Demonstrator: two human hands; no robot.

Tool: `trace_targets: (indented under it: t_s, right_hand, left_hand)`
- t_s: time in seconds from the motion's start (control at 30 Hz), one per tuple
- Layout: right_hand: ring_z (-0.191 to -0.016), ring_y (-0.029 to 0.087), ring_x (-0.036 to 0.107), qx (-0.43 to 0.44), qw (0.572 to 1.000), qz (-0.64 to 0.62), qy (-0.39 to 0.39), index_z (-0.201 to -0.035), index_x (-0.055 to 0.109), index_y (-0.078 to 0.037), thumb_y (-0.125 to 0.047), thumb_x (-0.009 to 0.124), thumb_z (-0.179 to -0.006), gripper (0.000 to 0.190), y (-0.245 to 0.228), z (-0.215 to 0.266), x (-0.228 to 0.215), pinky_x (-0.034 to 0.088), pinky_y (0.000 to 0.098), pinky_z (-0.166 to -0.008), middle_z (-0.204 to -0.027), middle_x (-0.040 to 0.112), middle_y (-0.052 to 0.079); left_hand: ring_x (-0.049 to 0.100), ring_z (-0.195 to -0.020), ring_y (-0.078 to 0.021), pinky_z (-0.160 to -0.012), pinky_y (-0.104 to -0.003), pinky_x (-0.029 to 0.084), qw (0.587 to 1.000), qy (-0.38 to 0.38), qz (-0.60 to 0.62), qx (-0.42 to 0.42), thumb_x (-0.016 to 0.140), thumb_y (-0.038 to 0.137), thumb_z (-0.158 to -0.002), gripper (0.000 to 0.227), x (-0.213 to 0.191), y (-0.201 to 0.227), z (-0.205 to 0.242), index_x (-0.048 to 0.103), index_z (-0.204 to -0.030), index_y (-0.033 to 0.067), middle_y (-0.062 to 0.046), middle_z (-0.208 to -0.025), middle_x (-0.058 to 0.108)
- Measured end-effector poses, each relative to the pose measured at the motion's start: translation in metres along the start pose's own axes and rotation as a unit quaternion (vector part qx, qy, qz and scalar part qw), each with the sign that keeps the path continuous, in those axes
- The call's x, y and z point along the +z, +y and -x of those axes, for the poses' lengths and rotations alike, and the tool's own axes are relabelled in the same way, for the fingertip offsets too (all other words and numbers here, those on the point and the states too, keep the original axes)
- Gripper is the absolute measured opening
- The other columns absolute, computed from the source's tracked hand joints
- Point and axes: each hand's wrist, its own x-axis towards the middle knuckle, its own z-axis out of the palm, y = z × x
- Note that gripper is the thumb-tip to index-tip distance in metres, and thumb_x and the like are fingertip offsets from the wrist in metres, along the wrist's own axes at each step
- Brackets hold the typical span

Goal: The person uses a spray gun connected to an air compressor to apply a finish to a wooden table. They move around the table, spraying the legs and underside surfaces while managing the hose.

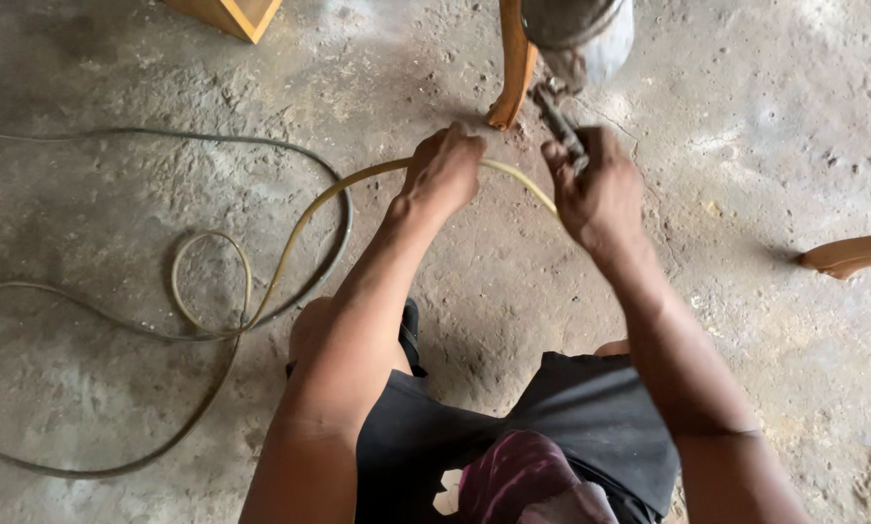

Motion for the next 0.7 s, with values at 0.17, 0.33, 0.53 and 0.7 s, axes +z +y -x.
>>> trace_targets:
  t_s: [0.17,0.33,0.53,0.7]
  right_hand:
    - [-0.054,0.014,0.049,-0.039,0.997,0.025,0.064,-0.12,0.055,-0.006,-0.042,0.06,-0.12,0.037,-0.03,-0.043,-0.064,0.045,0.0348,-0.046,-0.079,0.064,0.007]
    - [-0.062,0.013,0.045,-0.13,0.978,-0.062,0.148,-0.111,0.061,-0.009,-0.044,0.047,-0.122,0.039,-0.032,-0.061,-0.114,0.037,0.0292,-0.058,-0.08,0.057,0.004]
    - [-0.067,0.018,0.044,-0.283,0.921,-0.059,0.26,-0.109,0.06,-0.008,-0.042,0.046,-0.119,0.038,-0.029,-0.083,-0.1,0.037,0.0322,-0.063,-0.08,0.053,0.007]
    - [-0.076,0.012,0.06,-0.229,0.952,-0.07,0.19,-0.127,0.049,-0.002,-0.026,0.052,-0.12,0.025,-0.023,-0.06,-0.019,0.053,0.0285,-0.063,-0.105,0.067,0.01]
  left_hand:
    - [0.055,-0.065,-0.0174,-0.053,-0.033,0.049,0.993,-0.019,-0.12,-0.007,0.056,0.005,-0.101,0.013,-0.026,0.002,0.001,0.068,-0.103,0.0012,-0.013,-0.088,0.06]
    - [0.055,-0.066,-0.0145,-0.06,-0.035,0.048,0.996,0.07,-0.053,0.025,0.065,0.014,-0.097,0.012,-0.059,0.011,0.011,0.072,-0.091,0.0069,-0.009,-0.082,0.062]
    - [0.053,-0.061,-0.0118,-0.051,-0.03,0.046,0.999,0.036,-0.035,-0.017,0.06,0.011,-0.099,0.017,-0.079,0.017,0.021,0.072,-0.089,0.0055,-0.004,-0.08,0.061]
    - [0.05,-0.053,-0.0135,-0.044,-0.031,0.044,0.979,-0.141,-0.049,-0.136,0.051,0.012,-0.105,0.018,-0.093,0.03,0.037,0.067,-0.106,0.0057,-0.006,-0.073,0.06]
